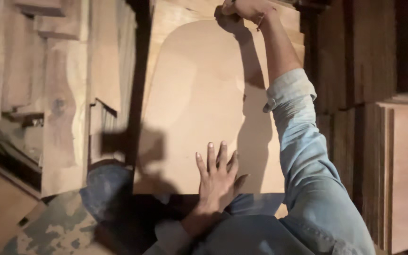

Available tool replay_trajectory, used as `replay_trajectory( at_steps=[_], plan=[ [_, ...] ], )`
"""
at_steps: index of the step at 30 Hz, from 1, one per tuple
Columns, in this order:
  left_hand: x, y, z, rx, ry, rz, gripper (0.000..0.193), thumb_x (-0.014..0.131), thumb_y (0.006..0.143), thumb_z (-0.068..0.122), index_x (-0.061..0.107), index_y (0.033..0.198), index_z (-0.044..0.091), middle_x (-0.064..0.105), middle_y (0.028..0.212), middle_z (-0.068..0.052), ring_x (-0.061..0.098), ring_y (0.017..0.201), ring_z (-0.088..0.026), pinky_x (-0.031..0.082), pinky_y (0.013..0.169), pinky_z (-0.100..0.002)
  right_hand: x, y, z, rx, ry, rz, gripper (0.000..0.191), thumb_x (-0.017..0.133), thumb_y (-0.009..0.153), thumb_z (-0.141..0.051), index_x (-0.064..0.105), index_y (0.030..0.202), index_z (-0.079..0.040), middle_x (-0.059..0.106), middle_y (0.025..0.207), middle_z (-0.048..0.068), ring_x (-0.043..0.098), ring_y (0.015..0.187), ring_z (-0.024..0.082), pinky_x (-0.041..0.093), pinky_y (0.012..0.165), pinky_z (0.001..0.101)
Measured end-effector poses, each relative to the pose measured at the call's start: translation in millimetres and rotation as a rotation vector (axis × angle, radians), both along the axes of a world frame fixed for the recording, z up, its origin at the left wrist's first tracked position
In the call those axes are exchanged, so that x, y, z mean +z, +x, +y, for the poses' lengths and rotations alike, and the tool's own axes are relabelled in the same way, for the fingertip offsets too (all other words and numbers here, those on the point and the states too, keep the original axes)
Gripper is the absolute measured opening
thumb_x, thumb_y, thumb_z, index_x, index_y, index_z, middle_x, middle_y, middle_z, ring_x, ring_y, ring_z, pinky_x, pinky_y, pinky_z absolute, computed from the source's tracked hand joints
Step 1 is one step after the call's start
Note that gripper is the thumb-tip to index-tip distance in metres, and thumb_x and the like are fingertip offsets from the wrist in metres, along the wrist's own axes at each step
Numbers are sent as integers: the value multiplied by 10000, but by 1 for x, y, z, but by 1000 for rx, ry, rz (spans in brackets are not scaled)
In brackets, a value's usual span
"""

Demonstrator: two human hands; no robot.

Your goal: The person sits on the floor and repeatedly places a curved wooden template onto rectangular plywood sheets. Using a pencil, they trace the template's outline onto each sheet, then remove the template and repeat the process on the next sheet.

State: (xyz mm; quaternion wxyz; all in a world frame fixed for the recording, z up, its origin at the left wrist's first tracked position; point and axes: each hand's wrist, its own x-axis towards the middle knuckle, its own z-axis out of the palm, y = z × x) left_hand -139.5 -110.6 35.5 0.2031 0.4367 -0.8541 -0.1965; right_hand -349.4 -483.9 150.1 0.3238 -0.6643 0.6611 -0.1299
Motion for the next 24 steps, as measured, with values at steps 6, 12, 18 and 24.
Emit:
replay_trajectory(
  at_steps=[6,12,18,24],
  plan=[
    [2,-14,4,-10,-16,-48,658,520,942,579,567,1448,161,336,1608,-235,242,1469,-542,164,1110,-781,-3,-64,42,-268,-79,-137,26,730,859,-81,745,857,-60,726,830,11,682,784,132,537,668,313],
    [8,-26,12,10,-12,17,629,541,962,574,606,1424,152,372,1594,-245,262,1474,-560,205,1145,-756,-8,-119,86,-318,-135,-331,24,687,837,-5,685,825,-26,768,863,39,782,907,164,578,674,297],
    [22,-40,25,35,-51,-89,651,640,860,588,630,1378,192,413,1554,-209,298,1425,-527,176,1128,-792,-2,-168,144,-409,-247,-212,36,737,809,-50,738,839,-29,747,827,41,698,767,152,554,682,277],
    [12,-51,43,28,-188,-57,647,642,920,608,623,1430,208,421,1605,-206,314,1493,-519,134,1188,-754,-9,-211,215,-571,-246,-184,110,745,829,-136,715,856,-33,722,778,45,683,703,136,533,623,297]
  ],
)
